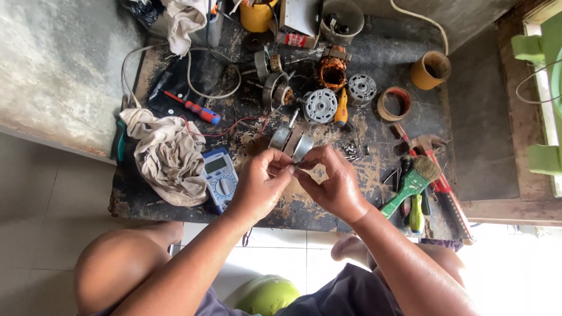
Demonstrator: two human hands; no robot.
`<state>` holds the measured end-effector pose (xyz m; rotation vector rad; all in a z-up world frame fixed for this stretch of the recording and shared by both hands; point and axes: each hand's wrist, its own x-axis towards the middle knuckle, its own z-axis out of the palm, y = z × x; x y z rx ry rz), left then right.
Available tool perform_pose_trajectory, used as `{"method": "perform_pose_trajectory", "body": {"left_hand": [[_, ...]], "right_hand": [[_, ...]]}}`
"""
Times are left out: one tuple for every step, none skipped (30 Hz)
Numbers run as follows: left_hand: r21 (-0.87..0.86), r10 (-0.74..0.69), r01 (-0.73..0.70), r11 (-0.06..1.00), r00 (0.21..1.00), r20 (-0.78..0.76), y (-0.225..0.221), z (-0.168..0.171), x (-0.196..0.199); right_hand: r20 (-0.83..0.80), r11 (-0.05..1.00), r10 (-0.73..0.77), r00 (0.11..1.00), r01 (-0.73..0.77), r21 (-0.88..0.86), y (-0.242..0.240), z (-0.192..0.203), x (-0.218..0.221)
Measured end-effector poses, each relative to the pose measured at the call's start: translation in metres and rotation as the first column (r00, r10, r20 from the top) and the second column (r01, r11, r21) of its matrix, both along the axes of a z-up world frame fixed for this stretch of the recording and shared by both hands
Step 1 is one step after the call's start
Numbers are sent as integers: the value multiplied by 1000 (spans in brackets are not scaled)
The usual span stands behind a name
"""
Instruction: Assembling and adjusting the components of an electric motor stator on a workbench using hand tools.
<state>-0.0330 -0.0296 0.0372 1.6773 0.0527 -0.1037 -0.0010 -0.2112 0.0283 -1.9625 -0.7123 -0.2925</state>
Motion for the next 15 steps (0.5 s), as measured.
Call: {"method": "perform_pose_trajectory", "body": {"left_hand": [[-1,3,-3,1000,1000,3,2,2,2],[73,-4,0,997,999,49,5,5,3],[148,-14,1,989,996,89,7,8,3],[148,-12,-1,989,996,89,8,7,4],[218,-44,10,976,987,152,10,7,5],[287,-80,17,958,974,211,11,6,7],[288,-82,19,958,975,207,12,5,7],[330,-100,12,944,963,249,13,5,7],[371,-121,6,929,950,288,13,3,6],[371,-123,10,929,951,282,14,2,6],[394,-142,19,919,948,284,13,1,5],[417,-161,29,908,945,285,12,1,5],[415,-160,32,909,947,277,11,-2,3],[400,-159,47,915,955,252,11,-3,2],[386,-158,59,921,960,231,11,-4,2]], "right_hand": [[3,1000,3,1000,-3,-1,1,0,1],[15,1000,12,1000,-12,-15,1,1,3],[23,999,20,1000,-20,-28,1,0,2],[23,999,23,999,-22,-28,1,2,3],[-6,999,35,999,-35,-29,1,4,4],[-36,998,47,998,-48,-29,1,5,6],[-40,998,46,998,-47,-28,1,9,7],[-66,997,58,996,-61,-43,1,12,7],[-93,996,69,993,-75,-57,0,14,7],[-99,996,67,993,-73,-57,1,15,7],[-116,992,99,988,-108,-69,1,16,7],[-133,987,131,982,-143,-79,1,17,7],[-141,986,131,981,-143,-80,-1,14,6],[-146,986,125,981,-139,-90,-3,12,4],[-147,986,119,982,-134,-99,-4,11,4]]}}
